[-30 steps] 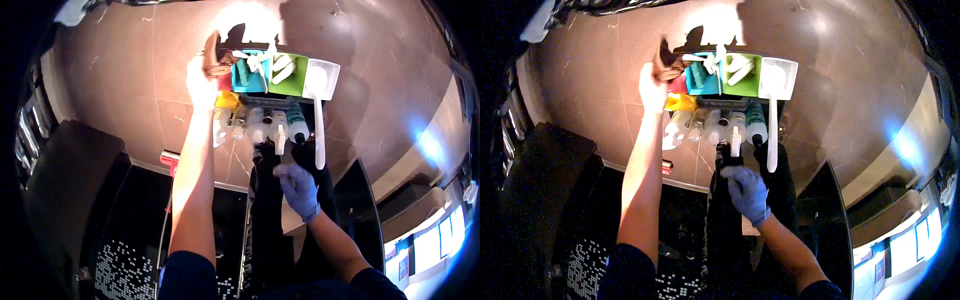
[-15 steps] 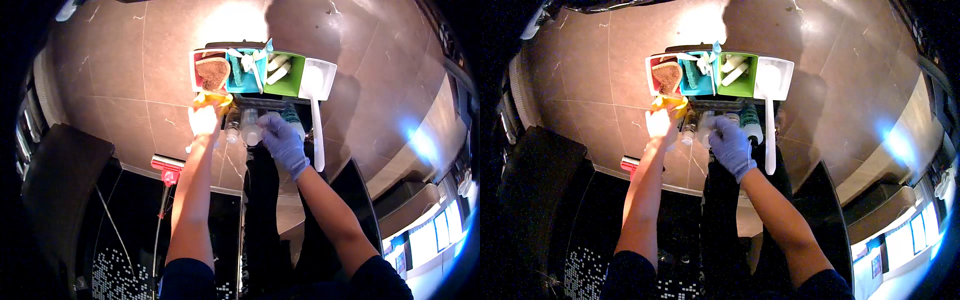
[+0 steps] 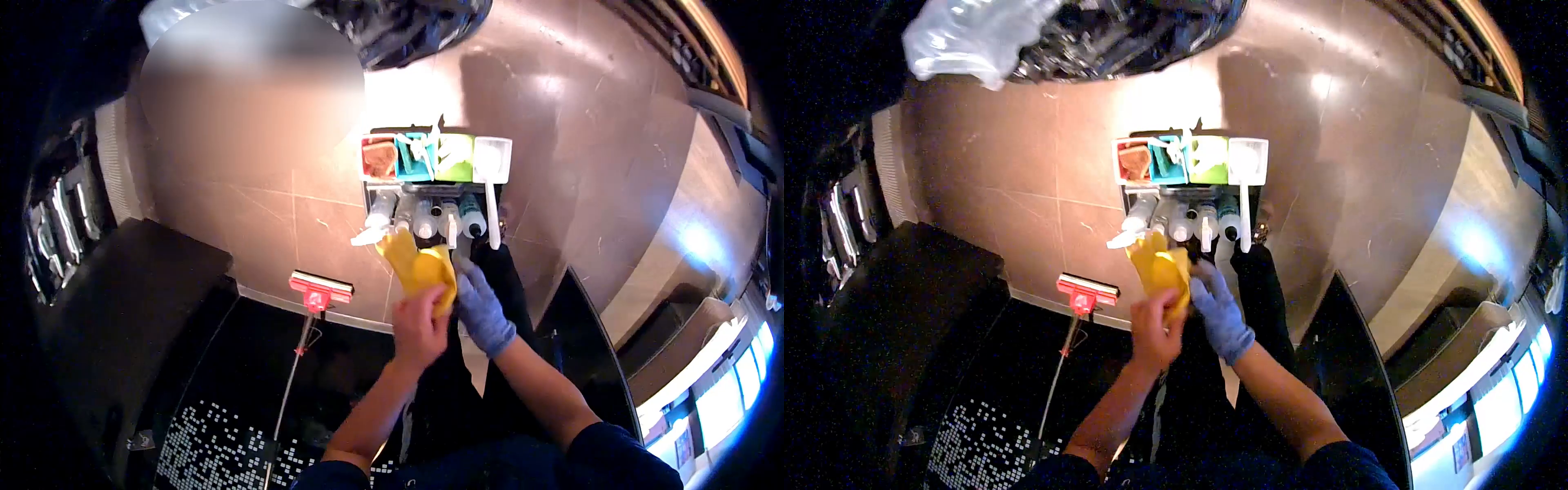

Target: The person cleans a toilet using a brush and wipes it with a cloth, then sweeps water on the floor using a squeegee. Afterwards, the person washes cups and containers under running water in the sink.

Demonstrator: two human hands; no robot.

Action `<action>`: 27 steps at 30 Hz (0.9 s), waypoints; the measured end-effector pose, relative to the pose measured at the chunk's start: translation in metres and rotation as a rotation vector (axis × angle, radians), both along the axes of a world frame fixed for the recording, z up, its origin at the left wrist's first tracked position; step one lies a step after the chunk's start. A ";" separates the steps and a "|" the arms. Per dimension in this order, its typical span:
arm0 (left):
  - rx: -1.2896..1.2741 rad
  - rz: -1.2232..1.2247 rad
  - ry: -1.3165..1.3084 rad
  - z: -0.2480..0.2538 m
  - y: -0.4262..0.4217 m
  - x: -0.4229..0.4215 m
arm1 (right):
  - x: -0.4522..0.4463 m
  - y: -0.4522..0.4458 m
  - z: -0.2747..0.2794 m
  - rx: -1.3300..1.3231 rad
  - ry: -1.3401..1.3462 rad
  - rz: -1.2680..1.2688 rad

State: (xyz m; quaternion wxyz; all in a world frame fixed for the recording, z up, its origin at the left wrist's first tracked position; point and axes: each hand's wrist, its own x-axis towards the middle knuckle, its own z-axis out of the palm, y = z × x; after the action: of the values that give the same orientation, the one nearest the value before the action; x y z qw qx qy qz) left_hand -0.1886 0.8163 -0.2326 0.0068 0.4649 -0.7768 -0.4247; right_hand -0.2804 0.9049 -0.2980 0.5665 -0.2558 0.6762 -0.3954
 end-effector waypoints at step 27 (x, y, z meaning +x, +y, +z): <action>1.075 0.621 0.675 0.265 0.069 -0.310 | -0.345 0.106 0.264 -0.290 -0.154 0.041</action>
State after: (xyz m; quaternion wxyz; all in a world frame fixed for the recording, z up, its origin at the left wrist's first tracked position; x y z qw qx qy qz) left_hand -0.4986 0.8850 0.0322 0.1377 0.4468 -0.2463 -0.8490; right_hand -0.6255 1.0107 -0.0343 0.5818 -0.3177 0.5614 -0.4954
